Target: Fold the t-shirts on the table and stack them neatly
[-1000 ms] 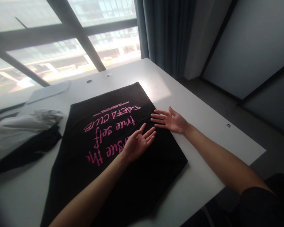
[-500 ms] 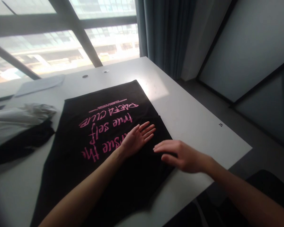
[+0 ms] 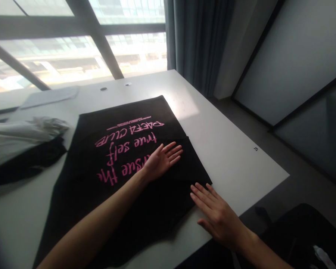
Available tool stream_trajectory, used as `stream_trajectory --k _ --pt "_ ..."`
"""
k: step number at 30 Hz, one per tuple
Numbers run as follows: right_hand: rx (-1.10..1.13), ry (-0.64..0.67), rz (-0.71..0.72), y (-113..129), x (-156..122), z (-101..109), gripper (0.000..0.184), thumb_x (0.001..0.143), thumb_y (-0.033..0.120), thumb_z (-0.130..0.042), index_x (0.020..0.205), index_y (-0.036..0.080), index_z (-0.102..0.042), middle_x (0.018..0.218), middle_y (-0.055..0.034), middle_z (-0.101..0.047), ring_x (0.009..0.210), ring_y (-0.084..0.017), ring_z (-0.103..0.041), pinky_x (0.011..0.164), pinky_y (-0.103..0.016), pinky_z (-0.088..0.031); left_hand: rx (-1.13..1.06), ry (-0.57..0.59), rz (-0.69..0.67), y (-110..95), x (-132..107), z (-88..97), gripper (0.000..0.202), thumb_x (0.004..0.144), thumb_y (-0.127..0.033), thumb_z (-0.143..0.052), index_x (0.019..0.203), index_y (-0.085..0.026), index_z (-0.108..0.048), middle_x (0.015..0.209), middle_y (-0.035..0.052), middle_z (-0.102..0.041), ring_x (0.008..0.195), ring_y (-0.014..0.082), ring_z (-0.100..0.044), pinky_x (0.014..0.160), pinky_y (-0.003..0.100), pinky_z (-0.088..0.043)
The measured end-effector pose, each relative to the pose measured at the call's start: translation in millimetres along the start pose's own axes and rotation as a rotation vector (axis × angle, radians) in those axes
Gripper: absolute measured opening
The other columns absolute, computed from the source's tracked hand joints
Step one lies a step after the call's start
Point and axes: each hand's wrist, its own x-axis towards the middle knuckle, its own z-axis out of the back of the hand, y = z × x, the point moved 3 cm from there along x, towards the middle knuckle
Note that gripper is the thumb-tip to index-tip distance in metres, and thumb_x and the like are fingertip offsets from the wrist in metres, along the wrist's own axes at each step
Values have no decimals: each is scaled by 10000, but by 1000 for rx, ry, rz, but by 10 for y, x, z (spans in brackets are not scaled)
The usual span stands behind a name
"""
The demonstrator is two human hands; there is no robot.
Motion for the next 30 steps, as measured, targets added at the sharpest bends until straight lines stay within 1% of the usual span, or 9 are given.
stream_trajectory --k 5,8,10,14,18,22,25,28,30 --pt "36 -202 -47 -17 31 41 659 1019 312 -499 1629 237 -261 1616 -100 -393 1492 -312 -364 1215 -553 -338 15 2 -11 9 0 29 492 1050 -439 -431 1453 -173 -519 1466 179 -570 1318 275 -590 1132 423 -427" --pt "65 -432 -229 -39 128 121 624 1034 247 -394 1638 255 -233 1650 -95 -339 1520 -319 -307 1218 -596 -305 78 63 -48 -1 -53 -69 466 1039 -435 -474 1455 -231 -531 1520 134 -528 1372 270 -539 1171 440 -379" --pt "56 -500 -352 -40 282 132 633 1040 243 -372 1646 265 -190 1675 -87 -282 1540 -315 -254 1223 -601 -288 140 143 -66 -27 -134 -225 467 1028 -425 -519 1478 -301 -510 1548 94 -504 1399 279 -508 1189 476 -347" --pt "-35 -407 -378 0 665 5 694 1042 309 -412 1657 253 -95 1703 -102 -177 1561 -333 -166 1229 -635 -230 302 252 -108 -194 -427 -619 512 996 -375 -607 1494 -308 -509 1524 106 -531 1418 320 -483 1202 525 -307" --pt "-103 -216 -285 20 797 -202 684 1022 357 -477 1639 217 -218 1665 -153 -281 1536 -356 -251 1204 -644 -270 521 174 -175 -522 -873 -750 424 944 -207 -663 1367 -224 -645 1447 99 -606 1468 305 -416 1240 455 -269" --pt "-65 -251 -263 -15 731 -216 610 1031 357 -452 1611 229 -314 1637 -132 -359 1527 -334 -287 1209 -613 -293 649 -60 -249 -822 -1456 -367 338 887 -180 -700 1224 -189 -731 1373 108 -654 1506 293 -351 1250 393 -272" --pt "-29 -310 -250 -41 730 -137 606 1034 353 -446 1613 238 -308 1638 -115 -364 1530 -321 -284 1218 -596 -293 1132 -245 -355 -905 -1943 94 423 849 -279 -763 1270 -265 -718 1408 49 -634 1454 313 -433 1267 443 -224" --pt "-30 -317 -222 -58 782 -100 605 1039 335 -434 1618 242 -286 1647 -112 -347 1535 -310 -275 1219 -590 -293 1623 -427 -408 -849 -2410 523 471 948 -385 -632 1413 -314 -612 1468 25 -586 1383 308 -518 1231 486 -322" --pt "-44 -307 -201 -74 813 -126 613 1040 328 -426 1625 245 -264 1652 -110 -336 1538 -308 -265 1216 -592 -292 1815 -528 -427 -762 -2679 757 480 999 -411 -534 1470 -314 -549 1522 29 -534 1404 298 -497 1217 489 -352"
